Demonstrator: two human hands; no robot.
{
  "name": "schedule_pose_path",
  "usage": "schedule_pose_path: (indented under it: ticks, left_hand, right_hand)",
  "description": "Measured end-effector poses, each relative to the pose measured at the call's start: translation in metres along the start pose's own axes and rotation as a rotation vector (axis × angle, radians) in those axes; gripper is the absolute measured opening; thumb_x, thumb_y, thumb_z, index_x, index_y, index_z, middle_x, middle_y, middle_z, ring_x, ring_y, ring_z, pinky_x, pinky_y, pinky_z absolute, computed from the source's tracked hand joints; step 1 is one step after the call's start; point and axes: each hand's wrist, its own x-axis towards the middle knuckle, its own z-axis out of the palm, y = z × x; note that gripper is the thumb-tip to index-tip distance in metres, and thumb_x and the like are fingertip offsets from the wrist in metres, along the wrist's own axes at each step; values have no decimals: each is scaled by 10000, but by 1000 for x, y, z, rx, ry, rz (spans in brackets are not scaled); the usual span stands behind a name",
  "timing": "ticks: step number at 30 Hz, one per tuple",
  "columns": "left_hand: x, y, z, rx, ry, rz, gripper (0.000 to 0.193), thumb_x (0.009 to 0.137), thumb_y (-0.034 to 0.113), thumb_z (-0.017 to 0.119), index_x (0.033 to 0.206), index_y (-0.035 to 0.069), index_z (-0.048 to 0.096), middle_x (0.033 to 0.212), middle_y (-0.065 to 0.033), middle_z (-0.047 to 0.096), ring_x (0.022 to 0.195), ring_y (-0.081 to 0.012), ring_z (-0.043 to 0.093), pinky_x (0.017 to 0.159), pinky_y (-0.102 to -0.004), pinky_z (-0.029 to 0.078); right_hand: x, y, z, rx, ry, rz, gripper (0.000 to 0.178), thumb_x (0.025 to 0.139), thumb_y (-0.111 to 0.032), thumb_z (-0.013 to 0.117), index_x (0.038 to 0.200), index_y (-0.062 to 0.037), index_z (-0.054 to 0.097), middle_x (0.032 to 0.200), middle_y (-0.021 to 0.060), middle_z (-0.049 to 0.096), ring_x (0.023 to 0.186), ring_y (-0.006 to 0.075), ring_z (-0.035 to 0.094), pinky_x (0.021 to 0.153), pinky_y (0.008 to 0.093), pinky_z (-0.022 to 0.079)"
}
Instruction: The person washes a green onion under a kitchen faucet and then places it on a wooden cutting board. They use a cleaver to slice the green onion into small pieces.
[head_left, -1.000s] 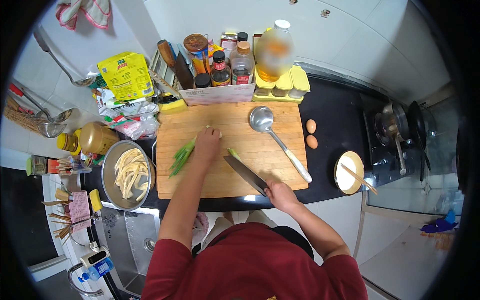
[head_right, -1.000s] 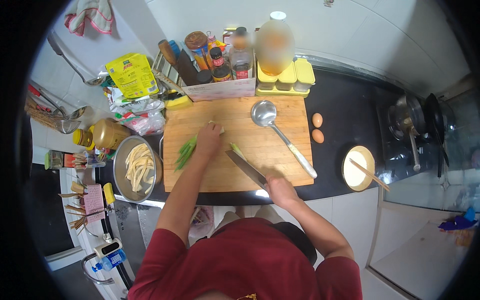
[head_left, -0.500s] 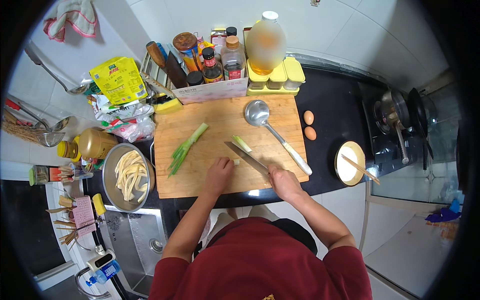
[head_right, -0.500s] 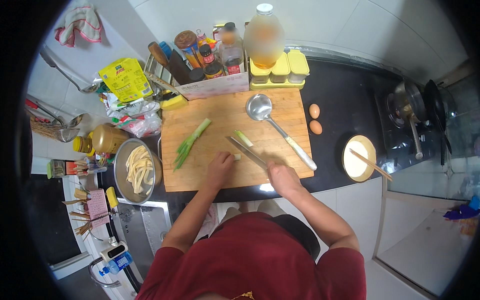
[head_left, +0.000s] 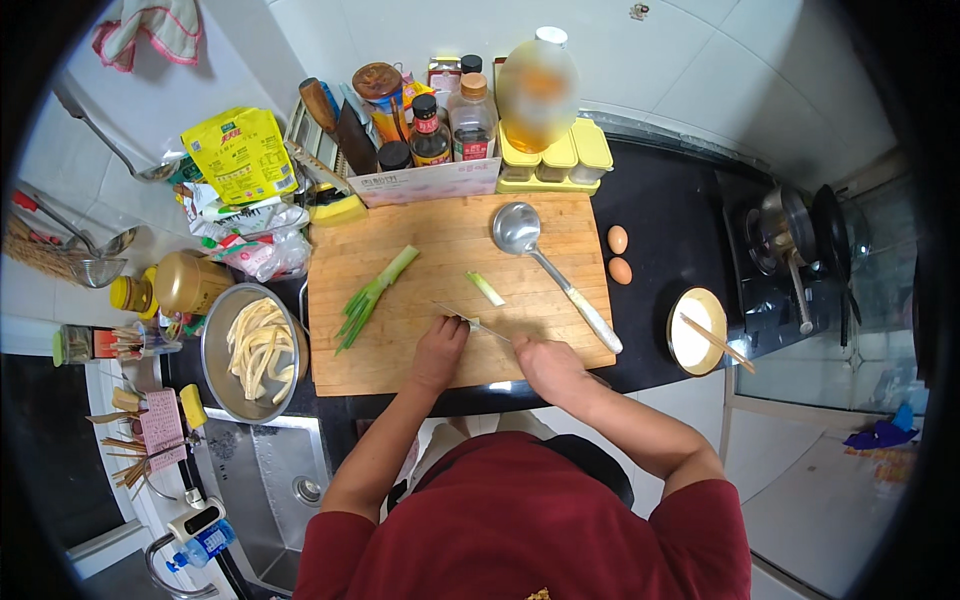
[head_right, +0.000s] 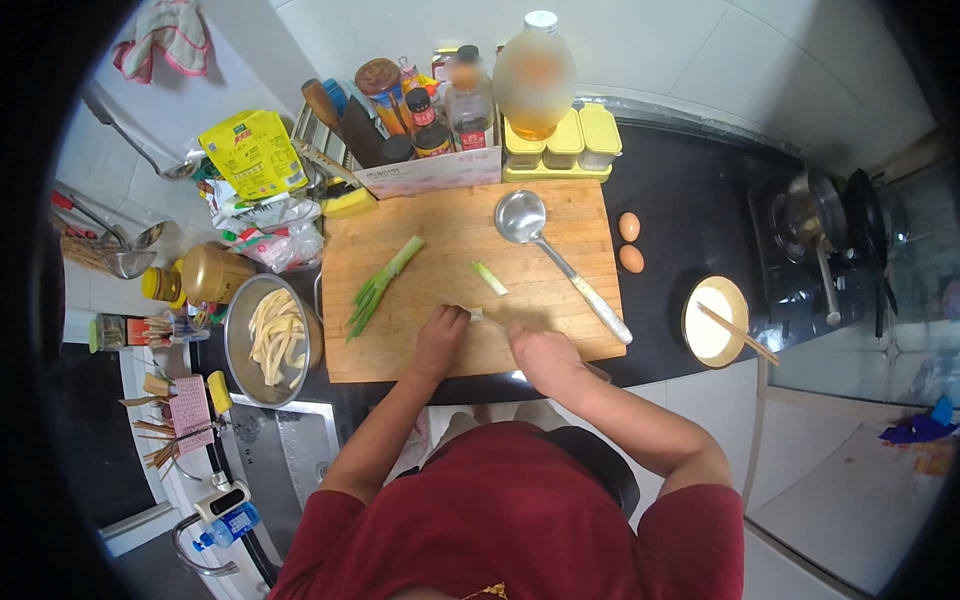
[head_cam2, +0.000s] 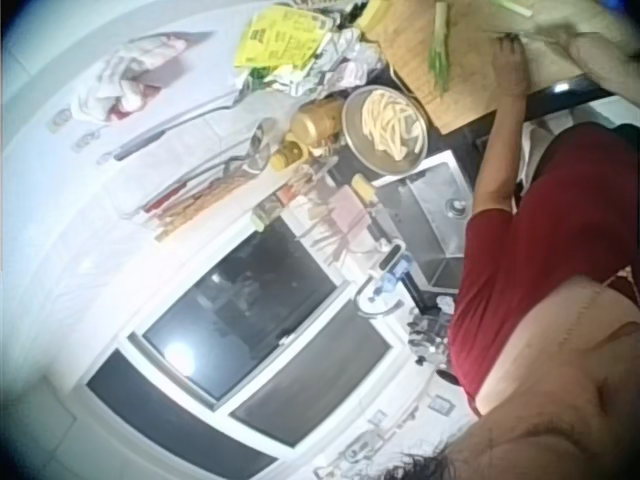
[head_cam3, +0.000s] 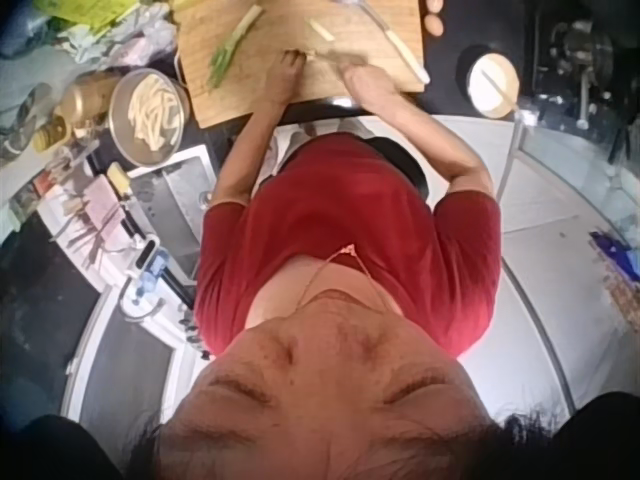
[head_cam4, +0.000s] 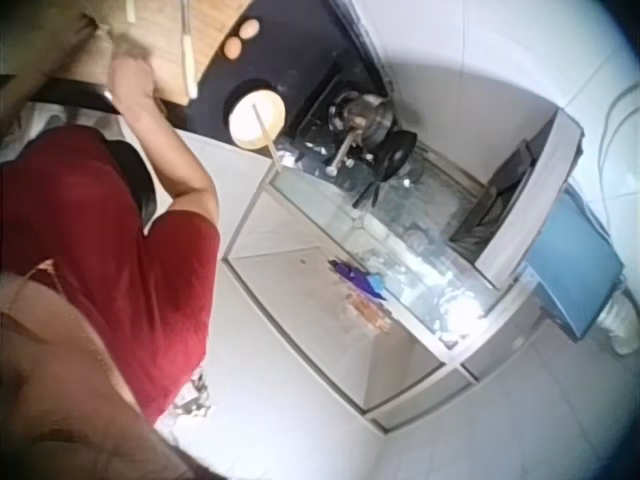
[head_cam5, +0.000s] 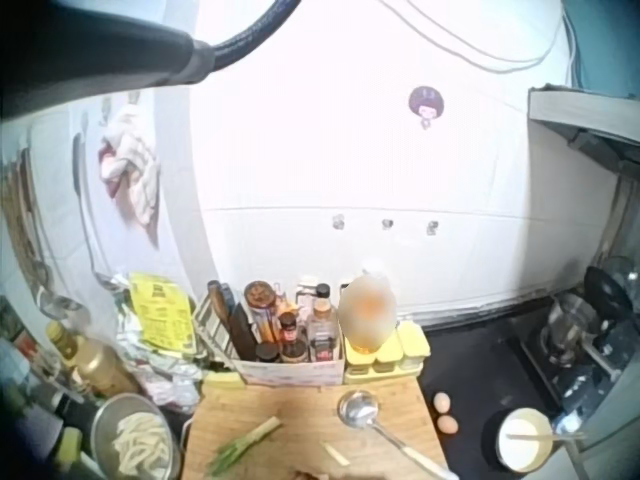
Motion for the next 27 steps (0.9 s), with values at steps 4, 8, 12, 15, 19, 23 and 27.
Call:
schedule_pose_path:
  ticks: [4,8,12,15,19,23,27]
  left_hand:
    - [-2,0,2,-3,-13,-14,222,755,76,569,972,58,610,985,-90,607,961,-255,589,769,-338,539]
    - [-5,-3,4,-11,-3,-28,218,755,78,570,971,61,600,985,-90,603,972,-258,588,756,-339,543]
    - [-5,-4,1,-31,16,-9,213,751,70,572,962,59,596,991,-90,594,962,-261,586,745,-340,544]
    - [-5,-5,2,-49,7,-14,212,750,68,574,960,57,598,992,-91,589,949,-263,583,739,-341,544]
    - [-4,-4,3,-57,24,-6,213,753,68,574,963,53,602,986,-92,587,939,-267,578,726,-341,544]
    - [-6,-4,4,-30,-43,-20,227,758,66,571,982,51,604,984,-92,585,939,-268,576,714,-342,545]
    - [-10,-3,-2,-30,43,-13,249,760,64,570,1007,54,603,975,-94,585,936,-270,576,710,-347,543]
  right_hand:
    - [21,-4,25,-9,121,-1,102,840,-27,490,936,-5,518,751,205,677,680,340,691,601,439,556]
    - [23,9,31,158,194,85,97,851,-28,474,935,8,505,757,240,667,696,382,680,619,470,549]
    - [6,1,-3,123,-10,104,100,859,-29,461,940,21,491,747,262,656,715,410,673,635,488,543]
    - [-1,2,-11,85,-68,51,109,866,-31,449,949,26,491,738,257,657,717,403,677,635,484,544]
    - [4,3,-3,68,-64,14,141,866,-35,451,979,29,508,735,245,663,703,385,683,626,474,546]
    - [28,-8,16,58,-2,17,222,862,-35,471,1061,50,518,746,232,670,692,370,684,626,471,546]
    - [35,-7,30,123,34,79,310,874,-39,461,1168,55,490,768,240,670,710,395,675,640,485,541]
